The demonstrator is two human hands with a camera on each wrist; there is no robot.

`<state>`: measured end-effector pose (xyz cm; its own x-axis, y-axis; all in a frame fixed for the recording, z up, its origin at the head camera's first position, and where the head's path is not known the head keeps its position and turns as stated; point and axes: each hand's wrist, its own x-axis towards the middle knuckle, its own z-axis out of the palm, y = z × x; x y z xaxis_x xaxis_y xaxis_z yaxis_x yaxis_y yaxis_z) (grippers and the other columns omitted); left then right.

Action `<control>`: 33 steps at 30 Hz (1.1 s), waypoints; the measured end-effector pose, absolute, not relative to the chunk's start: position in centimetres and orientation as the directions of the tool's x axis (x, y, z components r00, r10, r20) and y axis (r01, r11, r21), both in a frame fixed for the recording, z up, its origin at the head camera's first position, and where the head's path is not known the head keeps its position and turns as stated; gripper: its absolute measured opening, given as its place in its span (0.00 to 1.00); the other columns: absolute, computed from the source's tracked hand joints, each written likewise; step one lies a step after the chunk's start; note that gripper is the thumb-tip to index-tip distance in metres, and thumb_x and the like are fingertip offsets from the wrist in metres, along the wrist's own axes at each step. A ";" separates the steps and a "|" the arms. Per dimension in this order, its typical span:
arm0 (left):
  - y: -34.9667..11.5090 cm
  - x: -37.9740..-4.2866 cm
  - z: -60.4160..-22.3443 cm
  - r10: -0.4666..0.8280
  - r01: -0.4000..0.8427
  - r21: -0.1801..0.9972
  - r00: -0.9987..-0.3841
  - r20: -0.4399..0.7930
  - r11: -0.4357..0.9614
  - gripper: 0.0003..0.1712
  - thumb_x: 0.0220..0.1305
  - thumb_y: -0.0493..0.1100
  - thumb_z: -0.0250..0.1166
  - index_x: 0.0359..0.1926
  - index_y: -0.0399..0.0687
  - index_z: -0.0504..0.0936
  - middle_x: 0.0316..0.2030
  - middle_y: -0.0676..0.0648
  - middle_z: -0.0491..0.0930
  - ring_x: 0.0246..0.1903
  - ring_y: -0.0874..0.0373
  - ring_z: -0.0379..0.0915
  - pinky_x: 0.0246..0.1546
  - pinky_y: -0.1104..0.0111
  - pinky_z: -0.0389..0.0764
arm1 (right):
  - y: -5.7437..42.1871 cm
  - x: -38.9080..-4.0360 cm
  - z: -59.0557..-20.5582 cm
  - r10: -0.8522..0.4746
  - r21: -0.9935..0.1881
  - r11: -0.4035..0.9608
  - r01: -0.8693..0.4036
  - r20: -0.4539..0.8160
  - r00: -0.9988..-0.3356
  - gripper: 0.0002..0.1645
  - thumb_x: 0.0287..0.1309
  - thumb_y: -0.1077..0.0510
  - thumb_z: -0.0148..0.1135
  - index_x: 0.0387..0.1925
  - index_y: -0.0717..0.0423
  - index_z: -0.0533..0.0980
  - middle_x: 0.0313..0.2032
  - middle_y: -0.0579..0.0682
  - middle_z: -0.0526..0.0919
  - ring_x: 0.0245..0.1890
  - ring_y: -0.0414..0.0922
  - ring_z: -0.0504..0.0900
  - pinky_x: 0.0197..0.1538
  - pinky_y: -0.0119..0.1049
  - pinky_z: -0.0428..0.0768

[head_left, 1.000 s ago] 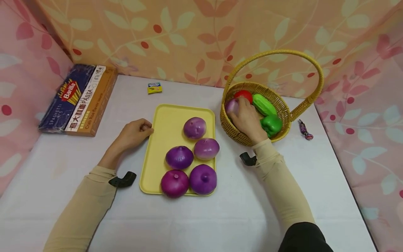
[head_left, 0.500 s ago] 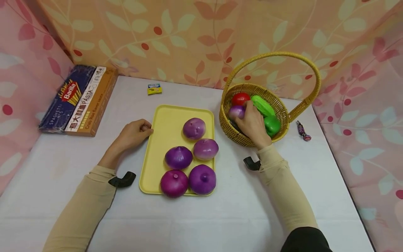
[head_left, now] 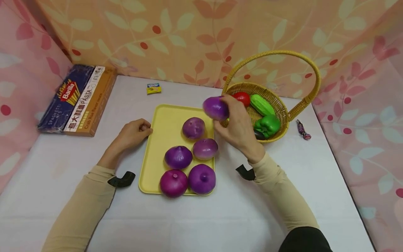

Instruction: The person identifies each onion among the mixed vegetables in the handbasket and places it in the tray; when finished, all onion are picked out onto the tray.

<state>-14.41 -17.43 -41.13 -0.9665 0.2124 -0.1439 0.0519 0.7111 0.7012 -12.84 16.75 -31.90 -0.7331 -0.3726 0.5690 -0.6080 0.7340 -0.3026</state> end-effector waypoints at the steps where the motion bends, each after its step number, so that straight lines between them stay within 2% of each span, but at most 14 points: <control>1: -17.4 -14.4 -41.1 0.213 0.052 0.702 -0.966 -0.143 0.710 0.19 0.70 0.46 0.57 0.52 0.35 0.77 0.41 0.38 0.82 0.41 0.48 0.76 0.43 0.63 0.70 | 16.0 -12.7 -32.1 -0.429 -0.291 0.706 -0.646 0.550 -0.717 0.36 0.51 0.57 0.67 0.61 0.65 0.67 0.61 0.62 0.73 0.57 0.56 0.74 0.62 0.47 0.72; 6: -17.4 -14.4 -41.3 0.212 0.055 0.707 -0.968 -0.137 0.705 0.18 0.69 0.46 0.58 0.51 0.35 0.78 0.40 0.39 0.82 0.39 0.50 0.75 0.42 0.65 0.70 | 12.5 -12.2 -33.1 -0.643 -0.215 0.612 -0.761 0.424 -0.637 0.36 0.56 0.53 0.68 0.65 0.54 0.68 0.64 0.58 0.71 0.60 0.54 0.73 0.65 0.46 0.71; 11: -17.4 -14.3 -41.3 0.210 0.053 0.708 -0.968 -0.137 0.705 0.18 0.69 0.46 0.58 0.51 0.36 0.78 0.39 0.40 0.82 0.39 0.51 0.74 0.42 0.65 0.70 | 10.8 -12.1 -34.0 -0.749 -0.134 0.579 -0.804 0.301 -0.590 0.34 0.60 0.51 0.66 0.67 0.44 0.68 0.67 0.57 0.68 0.60 0.54 0.73 0.63 0.47 0.72; 16: -17.3 -14.4 -41.2 0.210 0.053 0.709 -0.968 -0.136 0.703 0.18 0.69 0.46 0.58 0.51 0.35 0.78 0.40 0.39 0.82 0.40 0.50 0.75 0.43 0.64 0.70 | 10.5 -12.0 -34.6 -0.774 -0.120 0.565 -0.816 0.264 -0.575 0.32 0.62 0.50 0.65 0.67 0.44 0.69 0.67 0.58 0.68 0.60 0.54 0.73 0.64 0.46 0.71; 24: -17.3 -14.5 -41.0 0.207 0.053 0.702 -0.969 -0.136 0.710 0.18 0.69 0.46 0.58 0.51 0.36 0.78 0.39 0.40 0.81 0.37 0.52 0.73 0.42 0.65 0.69 | 10.3 -12.1 -35.0 -0.819 -0.128 0.506 -0.853 0.237 -0.522 0.32 0.58 0.61 0.62 0.65 0.49 0.71 0.62 0.61 0.73 0.61 0.52 0.73 0.66 0.44 0.71; 33: -17.3 -14.4 -40.9 0.209 0.051 0.705 -0.968 -0.139 0.707 0.18 0.69 0.45 0.57 0.51 0.35 0.78 0.39 0.39 0.81 0.38 0.51 0.73 0.42 0.65 0.69 | 10.4 -11.9 -35.5 -0.817 -0.077 0.554 -0.829 0.140 -0.559 0.29 0.62 0.59 0.61 0.65 0.50 0.72 0.65 0.63 0.71 0.64 0.55 0.72 0.67 0.45 0.70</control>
<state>-14.43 -17.33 -40.92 -0.9680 0.2090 -0.1390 0.0513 0.7070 0.7053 -11.86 10.38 -35.46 -0.5593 -0.8170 0.1405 -0.8288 0.5542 -0.0768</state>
